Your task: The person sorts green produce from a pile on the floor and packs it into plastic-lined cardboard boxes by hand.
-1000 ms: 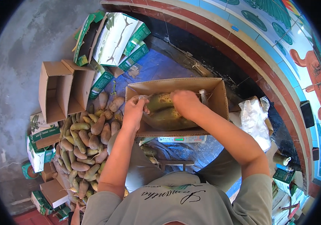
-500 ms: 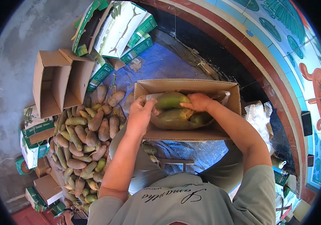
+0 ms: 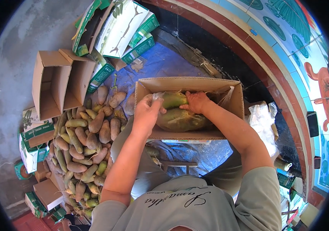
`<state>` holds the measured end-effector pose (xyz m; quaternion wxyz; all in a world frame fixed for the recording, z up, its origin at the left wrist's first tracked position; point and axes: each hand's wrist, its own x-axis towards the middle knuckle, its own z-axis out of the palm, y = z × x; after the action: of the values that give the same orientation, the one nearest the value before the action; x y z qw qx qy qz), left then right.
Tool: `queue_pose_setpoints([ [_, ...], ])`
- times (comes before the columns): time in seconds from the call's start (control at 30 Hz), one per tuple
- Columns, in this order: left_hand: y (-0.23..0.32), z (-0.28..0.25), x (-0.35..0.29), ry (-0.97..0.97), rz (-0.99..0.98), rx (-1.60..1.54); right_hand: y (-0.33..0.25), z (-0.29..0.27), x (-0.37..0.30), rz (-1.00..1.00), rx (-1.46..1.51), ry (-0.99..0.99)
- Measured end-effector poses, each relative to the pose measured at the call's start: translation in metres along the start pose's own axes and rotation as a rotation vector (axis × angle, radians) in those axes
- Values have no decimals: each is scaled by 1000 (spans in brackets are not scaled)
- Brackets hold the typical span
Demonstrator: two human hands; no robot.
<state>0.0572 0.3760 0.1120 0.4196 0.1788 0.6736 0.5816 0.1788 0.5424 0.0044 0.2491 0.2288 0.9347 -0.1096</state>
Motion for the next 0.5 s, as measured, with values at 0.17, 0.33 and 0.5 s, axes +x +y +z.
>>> queue_pose_setpoints([
  [0.17,-3,1,1,0,17,23,-2,-13,-6,-13,154,-95],
  [0.33,-1,11,-1,-50,44,-26,25,5,7,-48,483,-194],
  [0.5,-7,5,1,-56,26,7,1,0,-2,-33,116,60],
])
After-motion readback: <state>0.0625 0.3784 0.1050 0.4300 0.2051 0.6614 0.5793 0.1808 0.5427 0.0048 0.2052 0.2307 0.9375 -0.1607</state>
